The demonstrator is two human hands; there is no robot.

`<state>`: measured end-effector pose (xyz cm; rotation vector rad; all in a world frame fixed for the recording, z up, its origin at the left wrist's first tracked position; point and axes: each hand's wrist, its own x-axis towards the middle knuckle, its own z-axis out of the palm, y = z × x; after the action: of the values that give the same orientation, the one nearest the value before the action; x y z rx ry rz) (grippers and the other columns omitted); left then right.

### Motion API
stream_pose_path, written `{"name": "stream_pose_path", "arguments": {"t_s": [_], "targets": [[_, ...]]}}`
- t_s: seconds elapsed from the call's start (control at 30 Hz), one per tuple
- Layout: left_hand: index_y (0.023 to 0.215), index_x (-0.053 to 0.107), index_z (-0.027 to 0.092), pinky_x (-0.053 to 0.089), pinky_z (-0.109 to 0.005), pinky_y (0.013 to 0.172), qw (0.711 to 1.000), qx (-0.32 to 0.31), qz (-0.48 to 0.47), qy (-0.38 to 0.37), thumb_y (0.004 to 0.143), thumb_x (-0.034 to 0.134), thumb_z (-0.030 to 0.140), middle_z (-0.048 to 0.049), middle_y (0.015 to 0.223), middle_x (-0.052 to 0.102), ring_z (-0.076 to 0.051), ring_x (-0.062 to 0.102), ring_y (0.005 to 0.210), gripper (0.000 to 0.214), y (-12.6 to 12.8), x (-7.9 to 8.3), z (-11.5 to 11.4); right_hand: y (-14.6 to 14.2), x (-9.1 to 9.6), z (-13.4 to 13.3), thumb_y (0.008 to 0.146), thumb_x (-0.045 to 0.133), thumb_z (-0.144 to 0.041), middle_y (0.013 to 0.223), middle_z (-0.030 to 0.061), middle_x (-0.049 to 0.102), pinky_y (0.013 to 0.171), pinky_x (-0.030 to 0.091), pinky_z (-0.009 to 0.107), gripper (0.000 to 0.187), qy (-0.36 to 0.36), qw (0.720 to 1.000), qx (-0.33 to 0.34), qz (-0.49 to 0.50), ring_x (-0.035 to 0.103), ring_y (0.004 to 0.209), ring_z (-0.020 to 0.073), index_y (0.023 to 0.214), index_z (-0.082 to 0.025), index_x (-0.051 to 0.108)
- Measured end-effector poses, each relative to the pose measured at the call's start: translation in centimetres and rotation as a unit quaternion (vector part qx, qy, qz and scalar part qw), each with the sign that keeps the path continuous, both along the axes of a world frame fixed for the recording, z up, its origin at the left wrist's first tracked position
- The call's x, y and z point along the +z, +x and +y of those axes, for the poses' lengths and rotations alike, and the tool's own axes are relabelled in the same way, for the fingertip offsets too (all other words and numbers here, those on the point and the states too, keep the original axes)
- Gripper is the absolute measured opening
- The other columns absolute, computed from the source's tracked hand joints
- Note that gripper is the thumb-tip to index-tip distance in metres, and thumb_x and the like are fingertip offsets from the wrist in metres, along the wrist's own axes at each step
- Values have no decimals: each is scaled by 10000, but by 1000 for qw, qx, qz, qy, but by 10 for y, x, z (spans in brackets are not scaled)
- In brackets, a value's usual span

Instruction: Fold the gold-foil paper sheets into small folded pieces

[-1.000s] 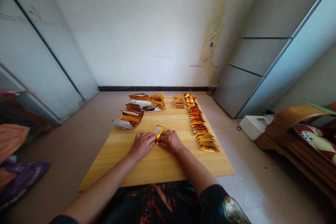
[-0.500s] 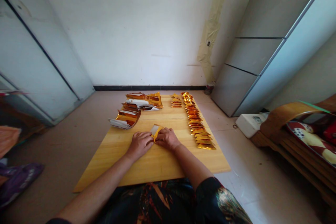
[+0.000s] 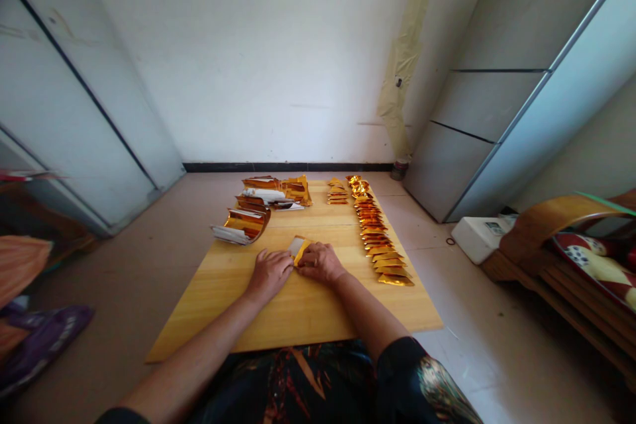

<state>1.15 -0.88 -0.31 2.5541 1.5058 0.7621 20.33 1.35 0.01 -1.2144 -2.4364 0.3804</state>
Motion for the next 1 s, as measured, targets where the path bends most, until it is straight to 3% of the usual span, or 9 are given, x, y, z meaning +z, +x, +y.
{"name": "stream_pose_path", "arguments": {"t_s": [0.43, 0.6, 0.77, 1.0], "targets": [[782, 615, 228, 303, -436, 968, 1000, 11, -6, -21, 822, 509, 142, -16, 1030, 692, -201, 587, 1041, 143, -3, -6, 5, -1, -1, 1, 851, 589, -284, 1013, 8, 653, 816, 352, 273, 136, 24, 999, -9, -21, 555, 943, 154, 901, -270, 714], [783, 596, 210, 348, -375, 901, 999, -27, 7, -18, 824, 499, 138, -35, 1034, 684, -181, 586, 1010, 128, -8, -5, 6, -5, -2, 3, 884, 544, -261, 947, 34, 650, 753, 336, 259, 151, 44, 999, -9, -29, 542, 887, 151, 854, -217, 685], [826, 607, 212, 367, -371, 912, 997, -72, 4, -23, 806, 479, 98, -45, 1136, 651, -183, 558, 1091, 173, -18, -7, 8, -17, 3, 3, 909, 501, -274, 937, 39, 627, 708, 310, 246, 164, 19, 996, -59, -60, 527, 870, 144, 866, -195, 637], [873, 608, 201, 378, -391, 949, 997, -80, 11, -12, 795, 466, 92, -69, 1160, 638, -197, 550, 1107, 196, -21, -10, 8, -27, 12, 0, 887, 506, -258, 929, 38, 617, 690, 298, 244, 140, -16, 990, -114, -83, 538, 863, 138, 848, -183, 618]]}}
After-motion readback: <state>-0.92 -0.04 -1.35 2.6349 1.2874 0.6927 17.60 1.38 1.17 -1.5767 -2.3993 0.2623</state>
